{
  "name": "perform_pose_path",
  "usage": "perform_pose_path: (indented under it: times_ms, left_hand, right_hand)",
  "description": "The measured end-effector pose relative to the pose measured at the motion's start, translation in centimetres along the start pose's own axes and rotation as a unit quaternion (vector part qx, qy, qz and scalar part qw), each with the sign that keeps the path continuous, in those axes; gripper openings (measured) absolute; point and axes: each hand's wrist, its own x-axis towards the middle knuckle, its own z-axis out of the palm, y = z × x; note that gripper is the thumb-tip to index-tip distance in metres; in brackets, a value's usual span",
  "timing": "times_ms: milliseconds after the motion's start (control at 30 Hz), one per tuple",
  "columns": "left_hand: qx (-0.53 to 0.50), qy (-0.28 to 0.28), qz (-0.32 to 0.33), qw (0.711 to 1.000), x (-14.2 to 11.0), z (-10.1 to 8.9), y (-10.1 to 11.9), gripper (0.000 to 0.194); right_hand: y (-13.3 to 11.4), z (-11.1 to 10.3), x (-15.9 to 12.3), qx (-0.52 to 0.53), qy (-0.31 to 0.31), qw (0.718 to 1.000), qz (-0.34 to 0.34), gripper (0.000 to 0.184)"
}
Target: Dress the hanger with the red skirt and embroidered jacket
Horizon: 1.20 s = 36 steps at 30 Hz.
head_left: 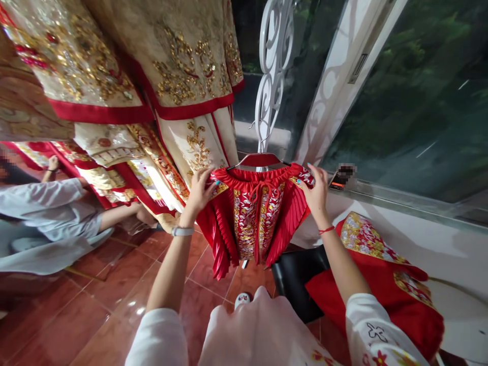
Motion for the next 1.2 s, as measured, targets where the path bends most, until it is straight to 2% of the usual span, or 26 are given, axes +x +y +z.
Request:
perform_pose_path:
  times_ms: [67,100,133,233,300,400,533,600,700,800,933,1067,1133,1200]
  left_hand:
    - [0.022,0.1,0.003,0.995,-2.6,1.8,0.9,0.029]
    - [0.012,0.125,-0.007,0.992,-3.9,3.1,1.4,0.025]
    - [-0.013,0.116,-0.019,0.993,-5.2,4.6,1.9,0.023]
    - [-0.122,0.054,-0.082,0.988,-7.4,8.7,2.7,0.043]
    - [-0.181,0.011,-0.119,0.976,-7.5,9.8,2.4,0.047]
    - [-0.204,-0.037,-0.13,0.97,-6.9,8.6,1.0,0.034]
    - [-0.176,-0.028,-0.115,0.977,-6.9,5.0,-1.0,0.035]
    - [-0.18,-0.041,-0.112,0.977,-7.2,4.1,-1.4,0.037]
    - [-0.196,-0.06,-0.115,0.972,-7.9,4.5,-1.4,0.038]
    - [-0.204,-0.058,-0.137,0.968,-9.8,6.3,-2.0,0.038]
    - [-0.213,-0.071,-0.212,0.951,-14.9,8.6,-4.4,0.041]
    - [-0.163,-0.046,-0.292,0.941,-22.0,8.8,-6.8,0.046]
    - [-0.142,-0.03,-0.315,0.938,-25.4,8.0,-7.5,0.046]
    - [-0.12,0.007,-0.34,0.933,-28.8,6.8,-8.1,0.044]
  right_hand:
    - [-0.5,1.0,-2.1,0.004,0.051,0.998,0.045,0.027]
    - [-0.7,1.8,-3.2,0.024,0.042,0.996,0.074,0.026]
    - [-0.9,2.8,-4.4,0.058,0.006,0.993,0.105,0.027]
    - [-0.9,6.0,-6.7,0.175,-0.123,0.96,0.183,0.039]
    - [-0.6,7.1,-7.2,0.217,-0.154,0.941,0.208,0.04]
    - [0.3,6.3,-7.0,0.171,-0.146,0.951,0.21,0.033]
    - [0.9,3.5,-7.2,0.025,-0.059,0.982,0.179,0.033]
    - [1.0,2.8,-7.9,0.028,-0.081,0.982,0.165,0.035]
    - [1.1,2.6,-9.5,0.085,-0.156,0.965,0.19,0.035]
    - [1.3,2.9,-11.4,0.122,-0.17,0.948,0.241,0.038]
    - [1.8,3.5,-14.0,0.143,-0.143,0.938,0.283,0.042]
    - [3.1,2.9,-17.3,0.181,-0.133,0.921,0.318,0.043]
    - [4.9,0.7,-18.7,0.176,-0.113,0.914,0.347,0.043]
    - [7.7,-3.4,-19.6,0.074,-0.047,0.924,0.373,0.042]
